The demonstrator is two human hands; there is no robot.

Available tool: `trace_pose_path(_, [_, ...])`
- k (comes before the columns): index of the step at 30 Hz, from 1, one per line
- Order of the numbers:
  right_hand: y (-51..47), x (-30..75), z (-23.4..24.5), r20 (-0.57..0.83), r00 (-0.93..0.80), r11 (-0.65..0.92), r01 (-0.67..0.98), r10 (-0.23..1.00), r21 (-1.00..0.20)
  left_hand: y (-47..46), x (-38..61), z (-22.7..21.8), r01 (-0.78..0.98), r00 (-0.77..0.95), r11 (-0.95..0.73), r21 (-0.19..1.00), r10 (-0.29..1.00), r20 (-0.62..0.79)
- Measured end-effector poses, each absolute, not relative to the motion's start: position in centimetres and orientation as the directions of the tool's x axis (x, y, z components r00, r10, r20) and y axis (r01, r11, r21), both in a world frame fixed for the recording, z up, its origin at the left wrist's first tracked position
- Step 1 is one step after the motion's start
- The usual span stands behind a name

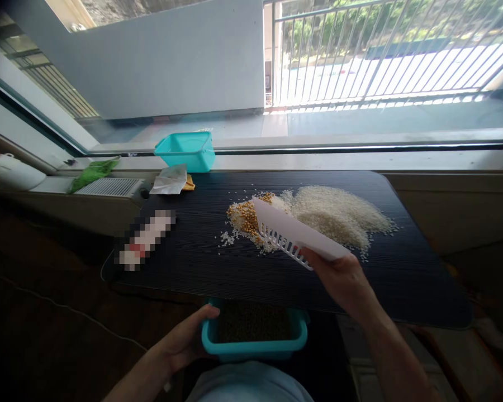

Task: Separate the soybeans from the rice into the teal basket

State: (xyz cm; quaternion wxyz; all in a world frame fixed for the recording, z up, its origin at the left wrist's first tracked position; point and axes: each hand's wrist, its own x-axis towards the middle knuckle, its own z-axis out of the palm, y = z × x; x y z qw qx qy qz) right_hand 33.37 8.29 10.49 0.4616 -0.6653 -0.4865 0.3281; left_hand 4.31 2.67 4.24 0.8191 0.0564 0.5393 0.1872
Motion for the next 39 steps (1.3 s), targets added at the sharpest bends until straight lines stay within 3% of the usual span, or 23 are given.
trace_pose_path(11, [8.5, 33.5, 11.0, -0.017, 0.199, -0.088, 0.354, 0.980, -0.931, 2.8, 4.3, 4.1, -0.244, 0.331, 0.922, 0.300, 0.370, -0.868])
trace_pose_path(26, [8.5, 33.3, 10.9, -0.005, 0.228, -0.083, 0.334, 0.974, -0.939, 2.9, 4.3, 4.1, -0.256, 0.311, 0.918, 0.303, 0.375, -0.873])
trace_pose_path(35, [8.3, 33.5, 11.1, -0.095, 0.148, -0.140, 0.334, 0.984, -0.932, 2.8, 4.2, 4.1, -0.280, 0.326, 0.915, 0.291, 0.376, -0.867])
trace_pose_path(39, [7.4, 33.6, 11.4, -0.089, 0.236, -0.161, 0.306, 0.968, -0.938, 2.9, 4.1, 4.0, -0.282, 0.331, 0.914, 0.291, 0.377, -0.865])
